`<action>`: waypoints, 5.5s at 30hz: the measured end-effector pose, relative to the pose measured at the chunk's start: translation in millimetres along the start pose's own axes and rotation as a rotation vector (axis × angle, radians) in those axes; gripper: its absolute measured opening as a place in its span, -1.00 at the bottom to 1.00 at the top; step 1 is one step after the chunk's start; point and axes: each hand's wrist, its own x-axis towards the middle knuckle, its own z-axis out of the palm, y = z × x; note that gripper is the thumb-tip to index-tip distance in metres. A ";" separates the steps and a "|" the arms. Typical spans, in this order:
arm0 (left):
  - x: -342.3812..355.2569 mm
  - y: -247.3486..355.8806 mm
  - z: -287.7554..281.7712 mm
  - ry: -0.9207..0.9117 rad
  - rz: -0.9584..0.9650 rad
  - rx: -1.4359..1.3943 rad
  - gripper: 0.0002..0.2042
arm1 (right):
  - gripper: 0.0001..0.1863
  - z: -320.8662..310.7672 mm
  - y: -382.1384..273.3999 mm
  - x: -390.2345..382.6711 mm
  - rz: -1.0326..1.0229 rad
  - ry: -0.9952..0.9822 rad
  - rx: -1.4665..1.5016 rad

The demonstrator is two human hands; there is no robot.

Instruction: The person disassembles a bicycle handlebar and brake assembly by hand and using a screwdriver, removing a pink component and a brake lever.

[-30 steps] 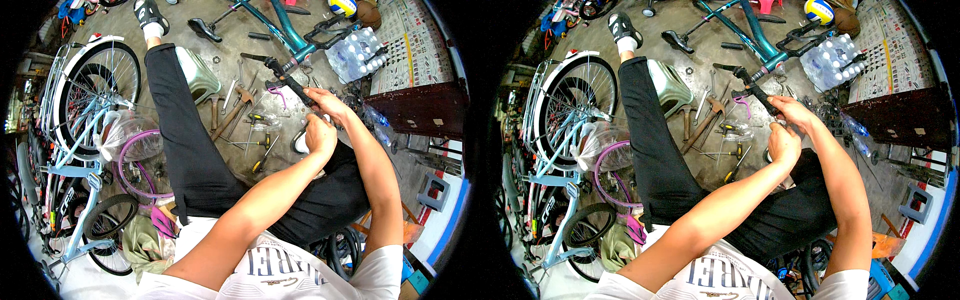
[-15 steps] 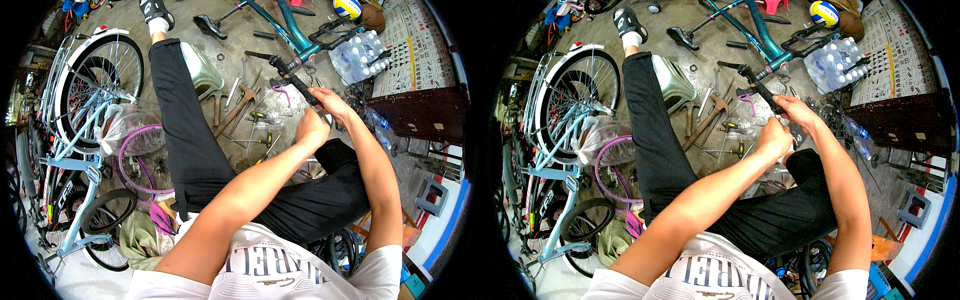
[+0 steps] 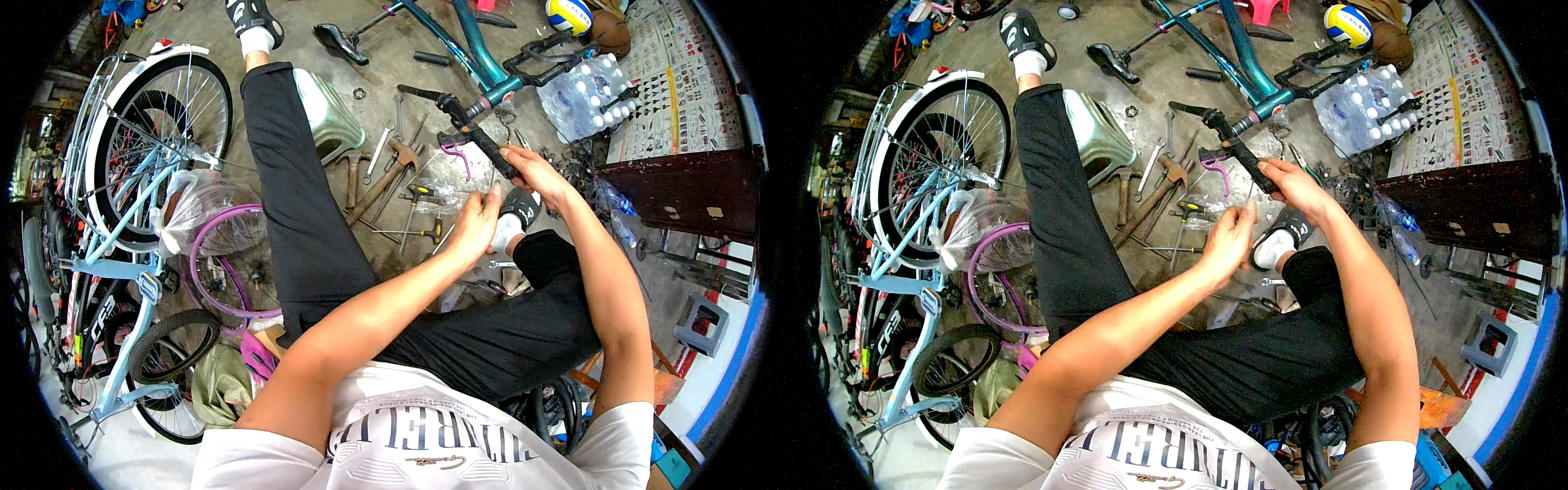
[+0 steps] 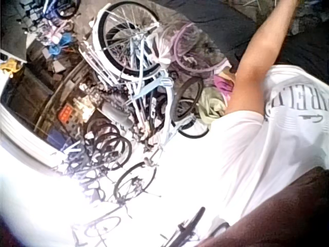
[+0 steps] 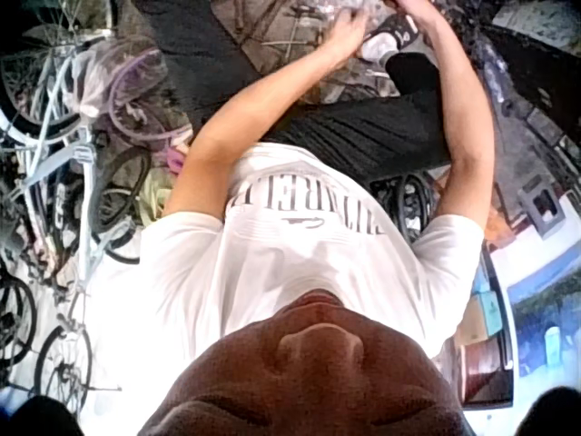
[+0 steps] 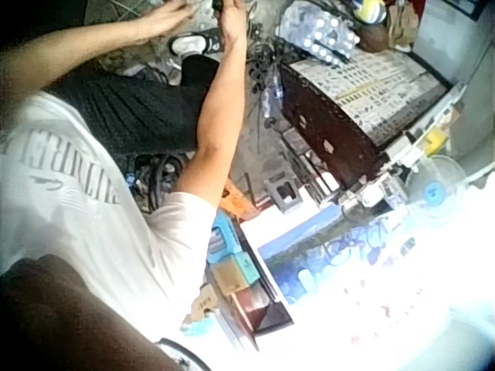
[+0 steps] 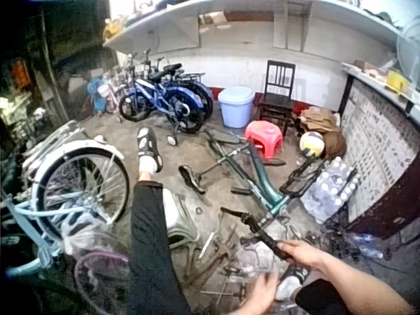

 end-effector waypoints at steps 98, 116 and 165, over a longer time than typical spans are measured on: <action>39.7 25.4 61.0 0.543 0.005 0.214 -0.49 | -0.45 18.3 4.3 22.1 -0.073 0.050 -0.045; 83.4 46.1 -78.4 0.095 -0.020 0.497 -0.38 | -0.40 15.0 3.1 20.3 -0.053 0.051 -0.107; 43.0 26.1 55.8 0.590 0.012 0.103 -0.64 | -0.43 15.5 14.1 29.1 -0.145 0.070 -0.079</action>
